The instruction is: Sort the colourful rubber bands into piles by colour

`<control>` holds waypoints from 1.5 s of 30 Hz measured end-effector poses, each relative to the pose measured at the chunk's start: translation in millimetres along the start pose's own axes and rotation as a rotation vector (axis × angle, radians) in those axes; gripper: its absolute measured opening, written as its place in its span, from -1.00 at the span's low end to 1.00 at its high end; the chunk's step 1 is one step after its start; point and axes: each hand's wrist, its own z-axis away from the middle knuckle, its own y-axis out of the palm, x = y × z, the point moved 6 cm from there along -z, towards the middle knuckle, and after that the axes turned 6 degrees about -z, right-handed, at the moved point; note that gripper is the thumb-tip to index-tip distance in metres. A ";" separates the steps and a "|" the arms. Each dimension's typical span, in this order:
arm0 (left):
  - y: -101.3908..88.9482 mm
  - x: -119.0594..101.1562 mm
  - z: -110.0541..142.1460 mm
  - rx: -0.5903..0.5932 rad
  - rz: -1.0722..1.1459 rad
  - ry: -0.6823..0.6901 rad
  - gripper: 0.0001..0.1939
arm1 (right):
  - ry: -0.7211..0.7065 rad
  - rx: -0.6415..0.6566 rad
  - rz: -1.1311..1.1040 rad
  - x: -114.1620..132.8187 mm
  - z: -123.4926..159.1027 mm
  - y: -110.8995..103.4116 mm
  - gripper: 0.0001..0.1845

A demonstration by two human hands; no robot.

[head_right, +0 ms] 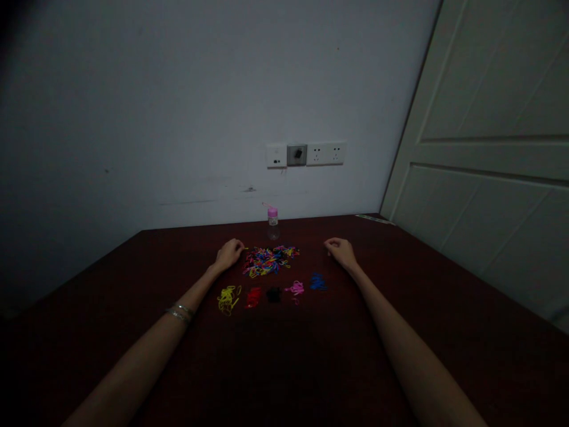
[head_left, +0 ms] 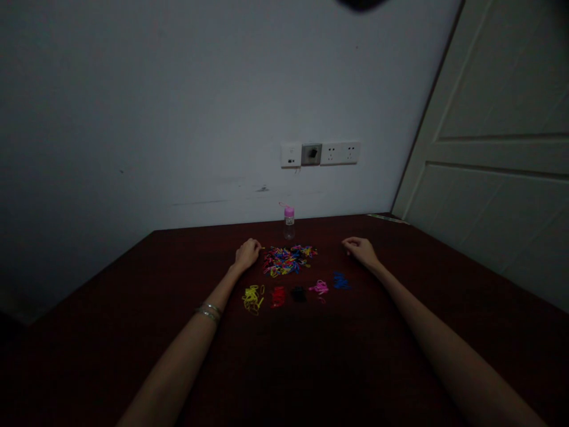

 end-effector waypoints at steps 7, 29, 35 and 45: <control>-14.1 -3.3 -0.2 -0.006 0.128 0.107 -0.87 | 0.012 -0.011 0.033 -5.8 -4.6 -1.7 -0.60; -74.7 -38.6 98.5 0.470 0.328 0.368 -0.83 | 0.003 -0.025 0.078 0.8 -0.4 -0.2 -0.62; -67.5 -32.9 109.1 0.497 0.302 0.404 -0.82 | 0.007 -0.023 0.075 0.5 -1.0 0.0 -0.62; -64.8 -22.5 90.5 0.482 0.519 0.188 -0.74 | 0.008 -0.008 0.080 -1.1 -1.2 1.0 -0.64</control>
